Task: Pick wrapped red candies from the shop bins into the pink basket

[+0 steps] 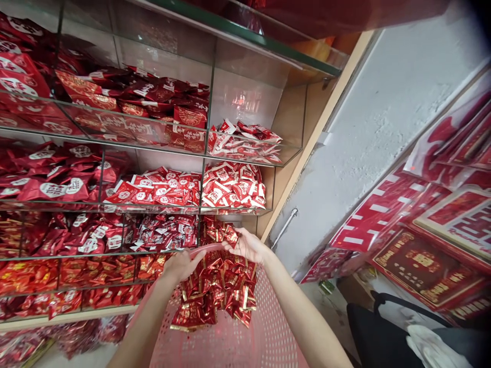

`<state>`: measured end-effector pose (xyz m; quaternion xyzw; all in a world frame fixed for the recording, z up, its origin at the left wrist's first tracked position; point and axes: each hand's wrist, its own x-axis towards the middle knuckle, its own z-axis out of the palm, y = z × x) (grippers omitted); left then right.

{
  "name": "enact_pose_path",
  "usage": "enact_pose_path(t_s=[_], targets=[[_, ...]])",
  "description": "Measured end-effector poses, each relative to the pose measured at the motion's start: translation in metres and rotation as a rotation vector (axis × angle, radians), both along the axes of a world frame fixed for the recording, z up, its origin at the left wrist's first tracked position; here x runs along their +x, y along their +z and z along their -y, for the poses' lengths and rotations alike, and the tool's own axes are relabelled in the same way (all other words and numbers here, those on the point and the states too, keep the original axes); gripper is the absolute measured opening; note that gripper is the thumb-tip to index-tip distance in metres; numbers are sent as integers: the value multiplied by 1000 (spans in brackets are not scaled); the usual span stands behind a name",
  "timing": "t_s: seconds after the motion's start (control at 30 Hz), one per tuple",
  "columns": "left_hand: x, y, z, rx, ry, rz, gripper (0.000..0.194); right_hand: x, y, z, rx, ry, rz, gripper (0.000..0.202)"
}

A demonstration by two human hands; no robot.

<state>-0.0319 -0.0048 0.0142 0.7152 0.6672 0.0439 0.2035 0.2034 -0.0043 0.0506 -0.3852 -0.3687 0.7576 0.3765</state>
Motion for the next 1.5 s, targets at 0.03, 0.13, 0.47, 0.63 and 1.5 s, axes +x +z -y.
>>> enact_pose_path(t_s=[0.03, 0.13, 0.47, 0.63, 1.5], targets=[[0, 0, 0, -1, 1, -1, 90, 0, -2, 5, -22, -6, -33, 45], [0, 0, 0, -4, -5, -3, 91, 2, -7, 15, -51, -46, -89, 50], [2, 4, 1, -3, -14, -23, 87, 4, -17, 32, 79, -162, 118, 35], [3, 3, -1, -21, 2, -28, 92, 1, -23, 51, 179, -180, 425, 48], [2, 1, 0, -4, -28, -29, 90, -15, -68, 83, 277, -283, 717, 45]])
